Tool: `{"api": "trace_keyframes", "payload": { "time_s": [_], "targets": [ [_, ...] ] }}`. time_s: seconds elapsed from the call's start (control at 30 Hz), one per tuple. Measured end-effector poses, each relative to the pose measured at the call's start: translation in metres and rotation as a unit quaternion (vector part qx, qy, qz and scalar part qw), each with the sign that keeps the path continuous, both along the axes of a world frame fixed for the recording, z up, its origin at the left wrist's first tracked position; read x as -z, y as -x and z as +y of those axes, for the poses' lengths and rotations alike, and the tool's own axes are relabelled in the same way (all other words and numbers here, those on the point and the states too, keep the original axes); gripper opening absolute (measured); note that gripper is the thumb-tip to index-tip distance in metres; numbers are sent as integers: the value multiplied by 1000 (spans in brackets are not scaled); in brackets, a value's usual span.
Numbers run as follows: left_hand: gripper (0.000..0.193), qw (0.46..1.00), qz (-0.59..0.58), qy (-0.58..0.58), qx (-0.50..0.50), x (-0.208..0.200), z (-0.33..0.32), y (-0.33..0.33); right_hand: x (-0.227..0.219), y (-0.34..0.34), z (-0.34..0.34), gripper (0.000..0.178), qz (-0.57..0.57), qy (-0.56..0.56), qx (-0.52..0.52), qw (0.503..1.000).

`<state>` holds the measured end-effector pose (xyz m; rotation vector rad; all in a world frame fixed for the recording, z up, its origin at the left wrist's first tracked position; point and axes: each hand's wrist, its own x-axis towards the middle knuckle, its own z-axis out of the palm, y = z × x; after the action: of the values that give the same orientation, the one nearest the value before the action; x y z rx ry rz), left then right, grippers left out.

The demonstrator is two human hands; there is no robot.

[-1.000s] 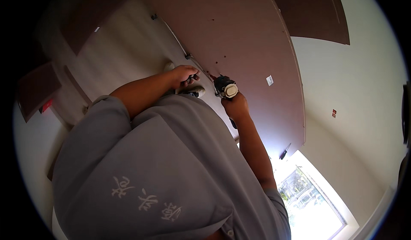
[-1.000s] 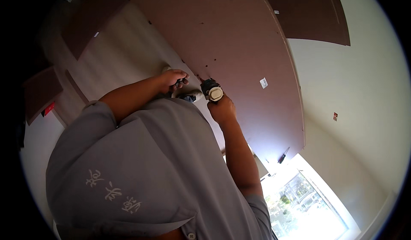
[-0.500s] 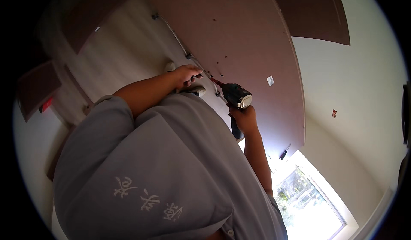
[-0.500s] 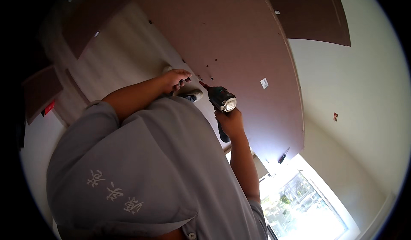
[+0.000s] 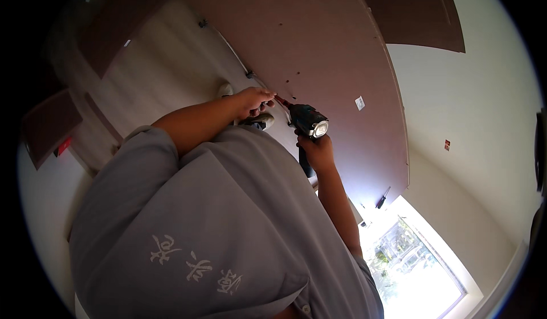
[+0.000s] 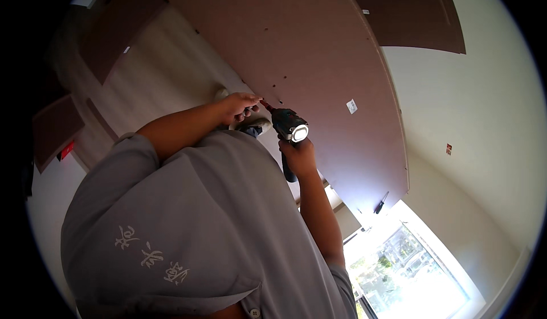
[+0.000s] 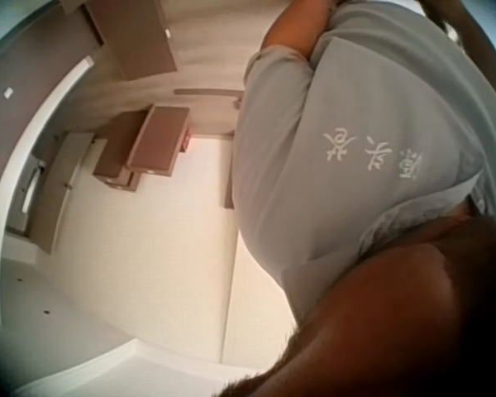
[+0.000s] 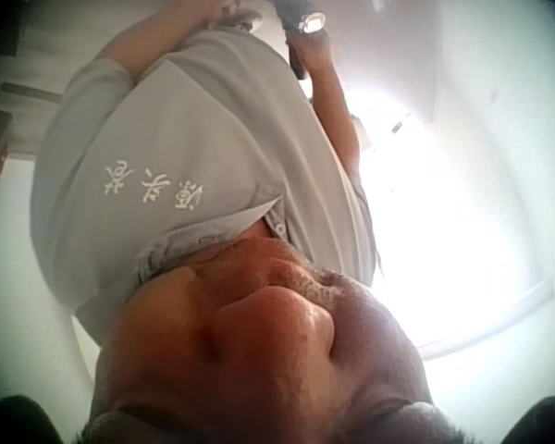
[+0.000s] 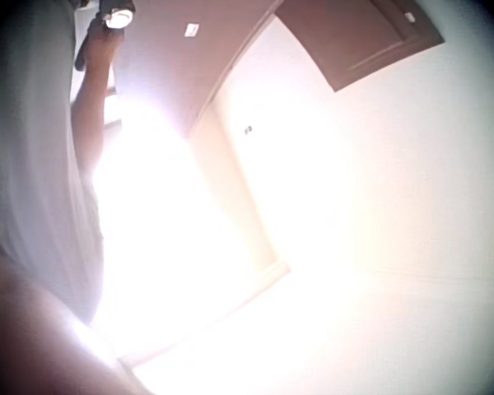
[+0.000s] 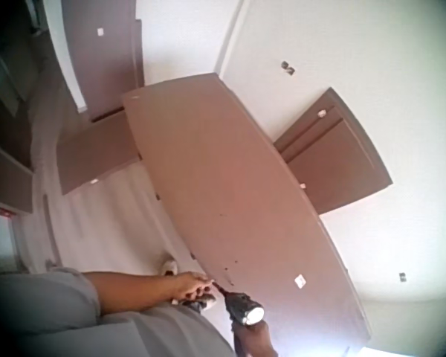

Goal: The person moves large wooden panels, aligns them, and uses a power drill to drive screws into pre-drilled holes to assemble a furniture unit.

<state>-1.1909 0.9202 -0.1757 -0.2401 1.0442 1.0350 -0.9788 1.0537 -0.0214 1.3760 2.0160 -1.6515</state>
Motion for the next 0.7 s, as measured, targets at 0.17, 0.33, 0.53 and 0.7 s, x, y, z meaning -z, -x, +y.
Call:
{"api": "trace_keyframes", "payload": {
  "time_s": [0.17, 0.33, 0.53, 0.7],
  "targets": [
    [19, 997, -17, 61, -44, 26, -21, 11, 4, 27, 1, 37, -149, -92, -73, 982],
    [20, 995, -24, 56, -72, 43, -52, 27, -20, 61, 0, 43, -178, -148, -181, 956],
    [18, 993, -29, 2, -111, 30, -66, 29, -34, 94, 6, 44, -253, -145, -224, 930],
    [17, 991, -37, -31, -128, 26, -61, 26, -20, 89, 17, 45, -235, -152, -256, 925]
  ]
}}
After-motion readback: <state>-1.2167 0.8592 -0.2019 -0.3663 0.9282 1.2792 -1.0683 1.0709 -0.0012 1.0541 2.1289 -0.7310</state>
